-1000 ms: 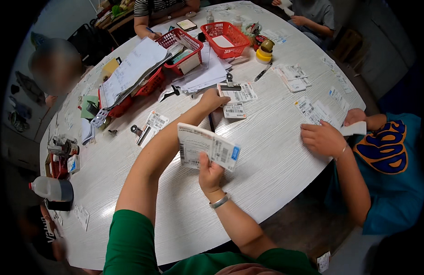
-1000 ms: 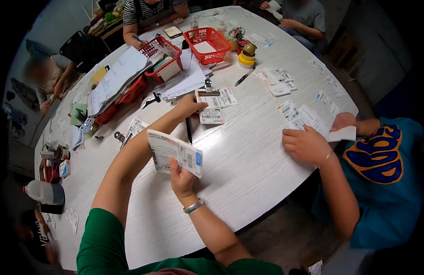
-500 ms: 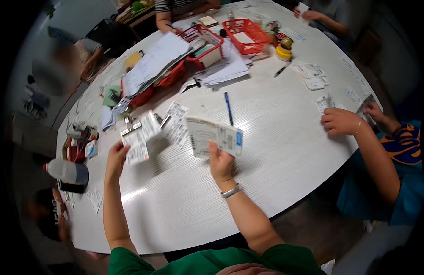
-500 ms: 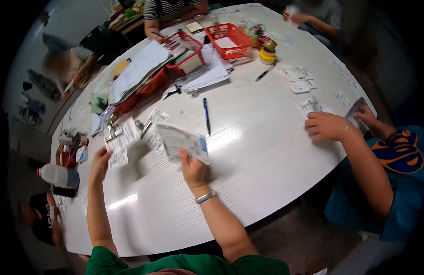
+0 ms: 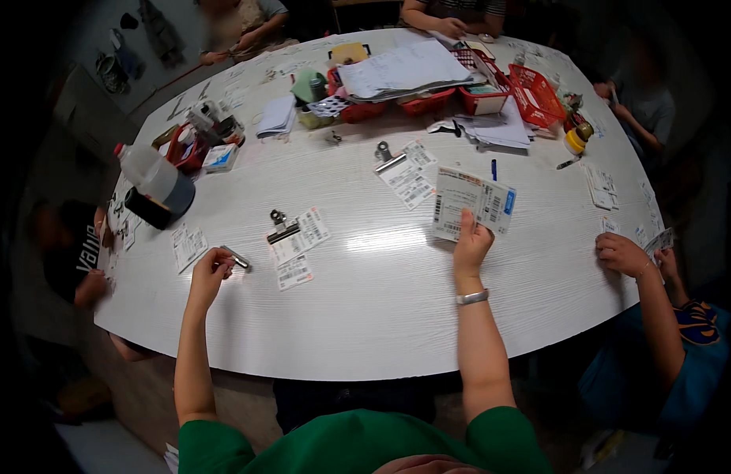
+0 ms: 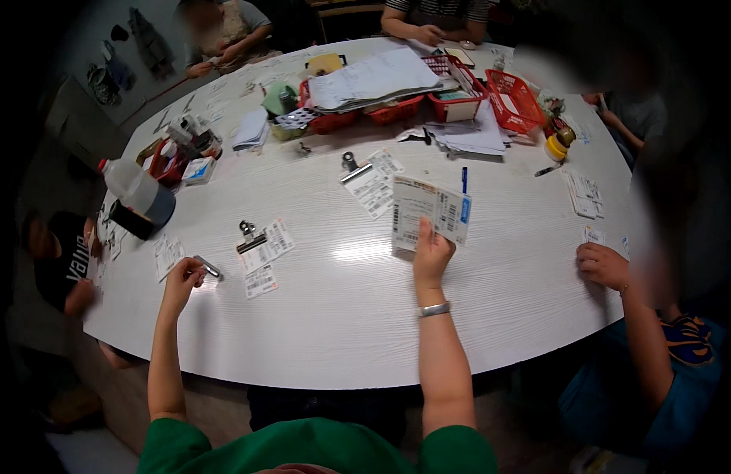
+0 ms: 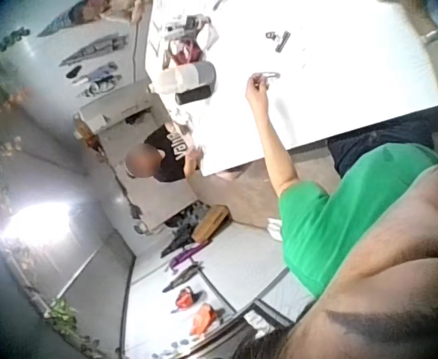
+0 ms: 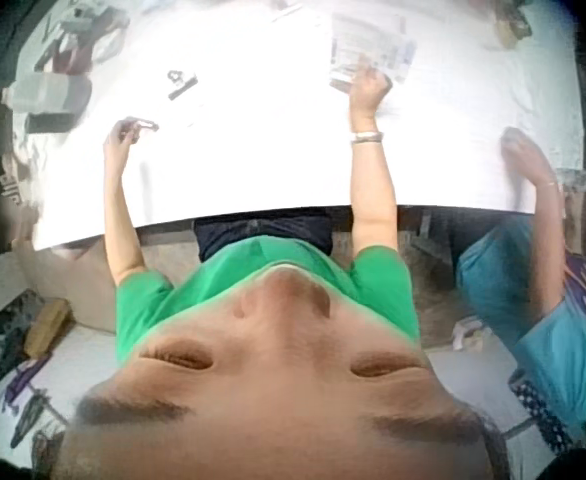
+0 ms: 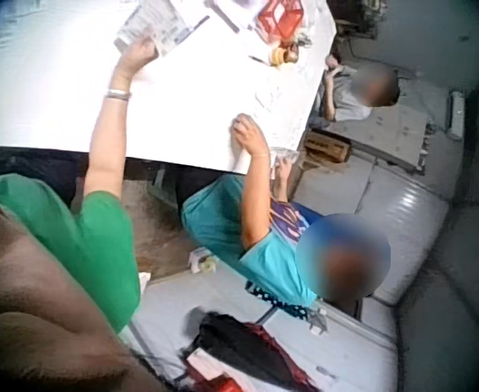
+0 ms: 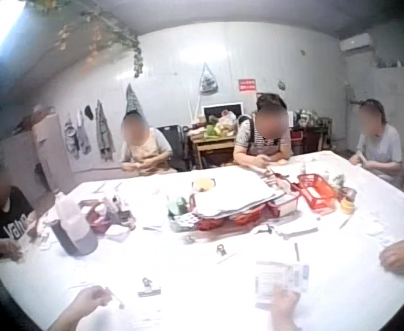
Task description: The person sorts through a stack of papers, placing them into different piles on a table and occasionally using a clip to secure a group of papers.
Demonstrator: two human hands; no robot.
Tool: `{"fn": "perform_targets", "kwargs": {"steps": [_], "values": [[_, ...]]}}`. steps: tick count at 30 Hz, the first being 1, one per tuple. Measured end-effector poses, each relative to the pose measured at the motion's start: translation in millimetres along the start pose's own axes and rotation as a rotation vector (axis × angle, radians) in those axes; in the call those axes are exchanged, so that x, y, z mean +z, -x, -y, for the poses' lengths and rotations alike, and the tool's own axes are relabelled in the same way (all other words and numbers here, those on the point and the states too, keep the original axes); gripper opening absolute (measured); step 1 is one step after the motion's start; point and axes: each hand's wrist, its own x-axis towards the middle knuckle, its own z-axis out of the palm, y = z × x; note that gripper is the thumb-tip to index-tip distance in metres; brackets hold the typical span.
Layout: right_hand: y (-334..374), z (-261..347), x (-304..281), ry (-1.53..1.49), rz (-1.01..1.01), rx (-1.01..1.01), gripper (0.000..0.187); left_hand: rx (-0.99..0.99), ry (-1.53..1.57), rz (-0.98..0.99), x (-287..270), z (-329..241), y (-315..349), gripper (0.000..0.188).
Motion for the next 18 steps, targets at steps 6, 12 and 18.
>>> {"fn": "perform_targets", "kwargs": {"steps": [6, 12, 18], "values": [[17, 9, 14, 0.063, 0.057, -0.098, 0.029, -0.090, -0.070, -0.137, -31, 49, 62, 0.041], [48, 40, 37, 0.048, 0.249, 0.079, 0.037, -0.360, 0.128, -0.025, -51, 70, 66, 0.027], [155, 106, 62, -0.050, 0.795, 0.114, 0.033, -0.131, 0.408, -0.113, -33, 73, 98, 0.019]]}}
